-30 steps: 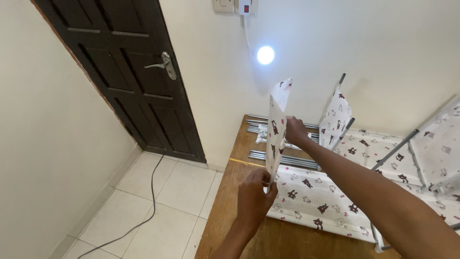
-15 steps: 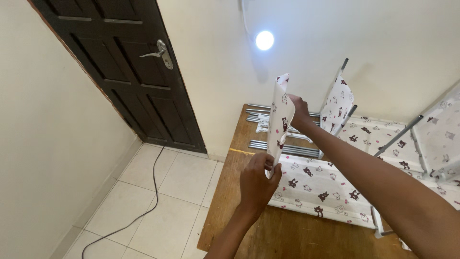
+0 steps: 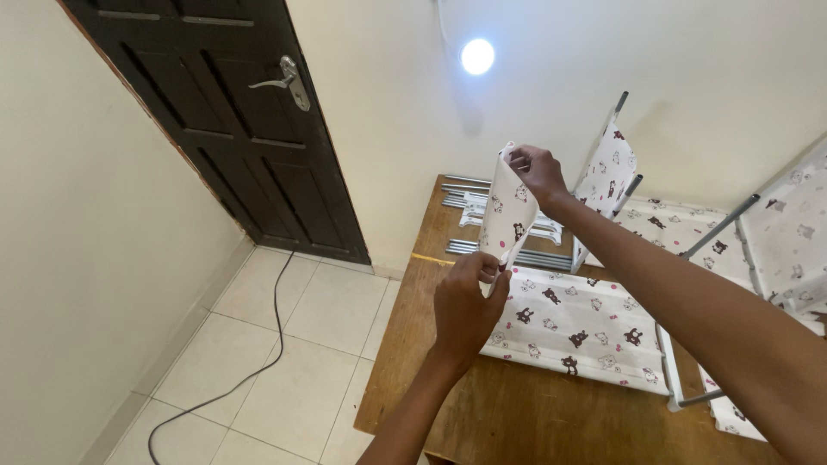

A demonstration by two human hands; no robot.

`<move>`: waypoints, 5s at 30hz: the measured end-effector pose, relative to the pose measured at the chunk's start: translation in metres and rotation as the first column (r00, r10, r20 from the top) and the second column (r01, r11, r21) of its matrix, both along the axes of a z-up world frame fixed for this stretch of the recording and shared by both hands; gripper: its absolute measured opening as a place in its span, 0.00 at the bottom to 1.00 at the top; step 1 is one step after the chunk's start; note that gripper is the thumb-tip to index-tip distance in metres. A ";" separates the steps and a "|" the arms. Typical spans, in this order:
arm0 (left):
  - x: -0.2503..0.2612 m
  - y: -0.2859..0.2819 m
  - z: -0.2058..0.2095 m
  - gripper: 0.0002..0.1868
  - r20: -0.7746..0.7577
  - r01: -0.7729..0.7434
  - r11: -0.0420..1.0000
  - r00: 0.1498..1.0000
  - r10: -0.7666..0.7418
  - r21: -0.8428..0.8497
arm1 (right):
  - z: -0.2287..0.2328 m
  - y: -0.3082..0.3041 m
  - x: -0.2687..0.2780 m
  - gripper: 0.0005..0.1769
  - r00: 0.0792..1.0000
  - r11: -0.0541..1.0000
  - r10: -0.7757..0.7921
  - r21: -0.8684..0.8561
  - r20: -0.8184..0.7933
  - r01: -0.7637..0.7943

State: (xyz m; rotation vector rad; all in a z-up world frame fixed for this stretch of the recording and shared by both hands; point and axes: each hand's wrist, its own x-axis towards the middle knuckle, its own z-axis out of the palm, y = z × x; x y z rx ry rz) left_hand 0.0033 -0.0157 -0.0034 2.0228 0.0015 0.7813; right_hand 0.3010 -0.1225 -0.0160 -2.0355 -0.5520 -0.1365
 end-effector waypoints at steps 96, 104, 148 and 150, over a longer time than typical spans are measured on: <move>0.210 -0.327 -0.015 0.17 -0.147 0.715 0.690 0.675 -0.723 -0.109 | -0.280 -0.515 -0.219 0.12 -0.079 -0.233 -0.611 0.083 -0.787 0.969; 0.182 -0.335 -0.011 0.19 -0.211 0.850 0.430 0.380 -0.901 -0.304 | -0.149 -0.500 -0.212 0.12 0.377 -0.012 -0.638 0.498 -0.671 0.867; 0.293 -0.258 0.065 0.17 -0.255 0.573 0.819 0.794 -0.552 0.011 | 0.094 -0.377 -0.235 0.17 0.739 0.630 -0.672 0.498 -0.034 0.596; 0.304 -0.269 0.060 0.16 -0.182 0.540 0.842 0.827 -0.533 -0.012 | 0.098 -0.377 -0.231 0.17 0.730 0.633 -0.684 0.487 -0.012 0.601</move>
